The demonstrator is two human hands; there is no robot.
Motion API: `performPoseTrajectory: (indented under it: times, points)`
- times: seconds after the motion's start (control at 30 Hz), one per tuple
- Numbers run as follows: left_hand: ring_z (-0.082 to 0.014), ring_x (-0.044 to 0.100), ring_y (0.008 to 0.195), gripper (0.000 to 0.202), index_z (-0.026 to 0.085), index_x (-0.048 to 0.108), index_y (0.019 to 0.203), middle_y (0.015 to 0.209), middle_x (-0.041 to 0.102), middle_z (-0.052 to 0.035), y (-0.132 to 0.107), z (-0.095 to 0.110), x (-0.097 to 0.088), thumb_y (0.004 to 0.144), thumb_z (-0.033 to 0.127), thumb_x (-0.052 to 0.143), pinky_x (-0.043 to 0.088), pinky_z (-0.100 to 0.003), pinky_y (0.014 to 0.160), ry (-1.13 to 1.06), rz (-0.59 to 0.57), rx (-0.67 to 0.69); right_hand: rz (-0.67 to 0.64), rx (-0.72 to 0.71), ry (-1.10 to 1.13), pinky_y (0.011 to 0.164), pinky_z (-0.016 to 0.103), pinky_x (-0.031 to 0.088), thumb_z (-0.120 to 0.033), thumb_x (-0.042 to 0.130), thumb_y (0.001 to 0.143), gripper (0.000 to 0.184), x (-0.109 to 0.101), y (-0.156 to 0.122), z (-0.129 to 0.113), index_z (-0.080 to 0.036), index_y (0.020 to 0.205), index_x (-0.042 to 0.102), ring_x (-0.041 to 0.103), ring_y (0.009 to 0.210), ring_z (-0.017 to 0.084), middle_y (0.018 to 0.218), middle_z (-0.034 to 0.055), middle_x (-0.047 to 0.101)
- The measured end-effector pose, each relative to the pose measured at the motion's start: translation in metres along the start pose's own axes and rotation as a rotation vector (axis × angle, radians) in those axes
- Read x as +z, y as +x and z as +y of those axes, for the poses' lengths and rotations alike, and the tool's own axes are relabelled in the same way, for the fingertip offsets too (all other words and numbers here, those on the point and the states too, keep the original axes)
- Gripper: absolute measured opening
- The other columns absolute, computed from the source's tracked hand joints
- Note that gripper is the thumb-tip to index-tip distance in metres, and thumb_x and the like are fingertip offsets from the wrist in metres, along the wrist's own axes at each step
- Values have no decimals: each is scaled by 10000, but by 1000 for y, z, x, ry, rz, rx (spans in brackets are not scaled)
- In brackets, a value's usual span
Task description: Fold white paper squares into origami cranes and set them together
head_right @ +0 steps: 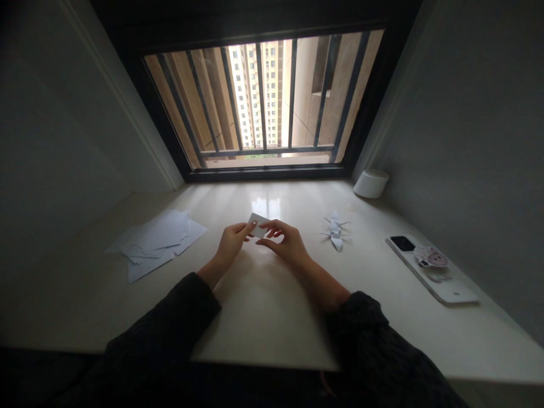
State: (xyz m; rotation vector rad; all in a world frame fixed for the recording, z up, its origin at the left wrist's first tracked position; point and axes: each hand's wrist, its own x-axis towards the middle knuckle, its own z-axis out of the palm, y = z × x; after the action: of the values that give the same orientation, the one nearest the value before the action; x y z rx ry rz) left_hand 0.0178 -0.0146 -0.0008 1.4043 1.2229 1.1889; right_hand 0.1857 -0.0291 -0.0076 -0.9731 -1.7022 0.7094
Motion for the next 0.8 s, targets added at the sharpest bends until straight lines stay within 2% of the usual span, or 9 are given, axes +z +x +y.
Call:
performPoseTrajectory:
  times: [0.27,0.6,0.7,0.8]
  points:
    - [-167,605,668,398,166,733,783,668,667,-42,-1,0,1,725,545,624,424,-256,598,-19,-6,9,12,50,34,718,363,510,-424,746,668,346,1,1,3,-240,954,681,662,710,193,811,31,700]
    - [-187,627,696,395,167,743,815,690,692,-51,-2,-1,2,721,534,633,436,-269,618,23,9,61,10,66,59,712,350,518,-405,677,746,282,0,1,3,-240,974,680,638,727,178,905,45,700]
    - [-186,627,683,391,164,744,796,680,692,-52,-2,0,2,717,531,638,437,-272,620,24,3,53,28,60,53,698,339,508,-408,659,766,241,0,1,3,-236,932,695,634,725,177,890,43,707]
    - [-177,620,658,391,150,741,760,671,691,-59,-2,1,2,717,526,641,438,-275,625,14,-46,7,89,52,41,663,323,494,-416,666,759,199,1,2,4,-227,811,706,620,705,176,811,32,701]
